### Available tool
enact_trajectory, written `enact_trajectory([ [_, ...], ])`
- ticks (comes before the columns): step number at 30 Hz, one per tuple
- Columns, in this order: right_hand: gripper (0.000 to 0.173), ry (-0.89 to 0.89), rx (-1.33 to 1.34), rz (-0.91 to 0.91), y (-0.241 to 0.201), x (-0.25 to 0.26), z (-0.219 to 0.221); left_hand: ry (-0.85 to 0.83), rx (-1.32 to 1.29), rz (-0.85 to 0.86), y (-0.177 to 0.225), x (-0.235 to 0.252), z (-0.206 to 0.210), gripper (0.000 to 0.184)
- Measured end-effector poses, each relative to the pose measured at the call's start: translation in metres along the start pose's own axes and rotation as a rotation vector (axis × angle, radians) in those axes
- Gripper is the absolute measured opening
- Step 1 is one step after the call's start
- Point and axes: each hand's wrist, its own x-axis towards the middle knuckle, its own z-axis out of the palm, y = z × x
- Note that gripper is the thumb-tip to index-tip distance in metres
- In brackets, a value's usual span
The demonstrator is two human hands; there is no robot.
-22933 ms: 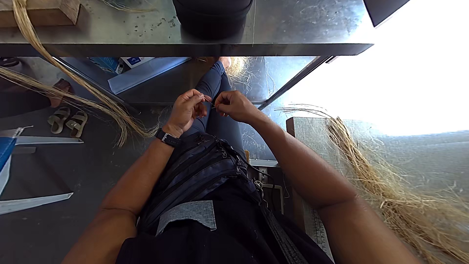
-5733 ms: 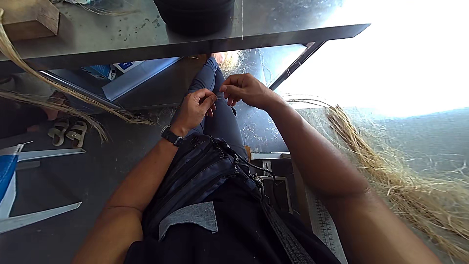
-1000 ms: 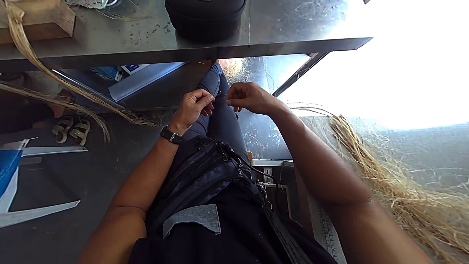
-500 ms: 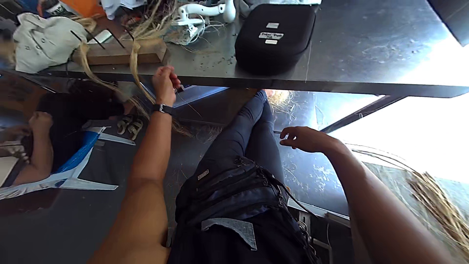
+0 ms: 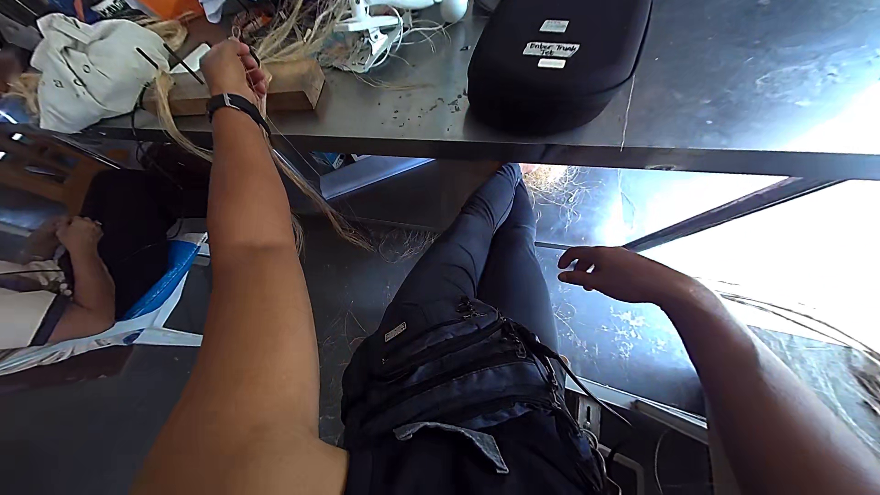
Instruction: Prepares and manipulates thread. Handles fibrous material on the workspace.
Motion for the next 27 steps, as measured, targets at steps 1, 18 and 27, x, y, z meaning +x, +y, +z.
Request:
enact_trajectory([
  [1,0.037,0.001,-0.001,0.002,0.0,0.0,0.0,0.01,0.014,-0.018,0.0,0.002,0.002,0.018],
  [18,0.037,0.007,0.01,0.029,0.0,0.0,0.001,0.036,0.353,-0.11,-0.023,0.019,0.003,0.011],
  [27,0.037,0.007,0.01,0.023,0.0,0.0,0.002,-0.02,0.453,-0.153,-0.019,0.025,0.0,0.006],
])
